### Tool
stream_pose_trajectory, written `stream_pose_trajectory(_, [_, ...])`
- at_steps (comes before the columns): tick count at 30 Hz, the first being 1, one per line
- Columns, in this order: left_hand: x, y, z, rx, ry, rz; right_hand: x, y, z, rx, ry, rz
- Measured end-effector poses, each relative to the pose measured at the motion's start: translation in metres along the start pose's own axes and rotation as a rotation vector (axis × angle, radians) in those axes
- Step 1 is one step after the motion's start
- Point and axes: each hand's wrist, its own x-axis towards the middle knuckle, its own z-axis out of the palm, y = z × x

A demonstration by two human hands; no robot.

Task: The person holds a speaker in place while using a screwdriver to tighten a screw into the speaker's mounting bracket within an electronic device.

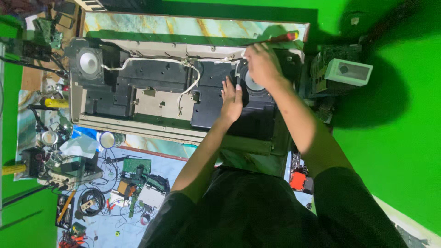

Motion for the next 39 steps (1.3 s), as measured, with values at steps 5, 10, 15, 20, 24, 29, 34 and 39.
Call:
stream_pose_trajectory(5, [-0.017, -0.016, -0.018, -0.148, 0.111, -0.017, -0.001, -0.052, 0.015, -0.306, -0.104, -0.287])
stream_pose_trajectory(10, [-0.057, -0.004, -0.06, -0.158, 0.142, 0.043, -0.053, -0.09, 0.008, -0.384, -0.225, -0.415])
stream_pose_trajectory(15, [-0.091, 0.007, -0.085, -0.101, 0.095, 0.085, -0.123, -0.089, -0.005, -0.405, -0.202, -0.344])
stream_pose_trajectory(20, [-0.104, 0.014, -0.086, -0.11, 0.054, 0.06, -0.167, -0.038, -0.038, -0.507, -0.051, -0.122])
stream_pose_trajectory(24, [-0.1, 0.022, -0.078, -0.132, 0.043, 0.09, -0.176, -0.012, -0.043, -0.383, 0.159, 0.166])
stream_pose_trajectory(29, [-0.103, 0.035, -0.072, -0.164, -0.027, 0.084, -0.164, -0.01, 0.004, -0.087, 0.221, 0.361])
stream_pose_trajectory(34, [-0.106, 0.041, -0.079, -0.175, -0.056, 0.08, -0.182, -0.028, 0.005, 0.124, 0.171, 0.375])
stream_pose_trajectory(39, [-0.117, 0.038, -0.083, -0.208, -0.091, -0.005, -0.182, -0.018, -0.016, 0.314, 0.352, 0.568])
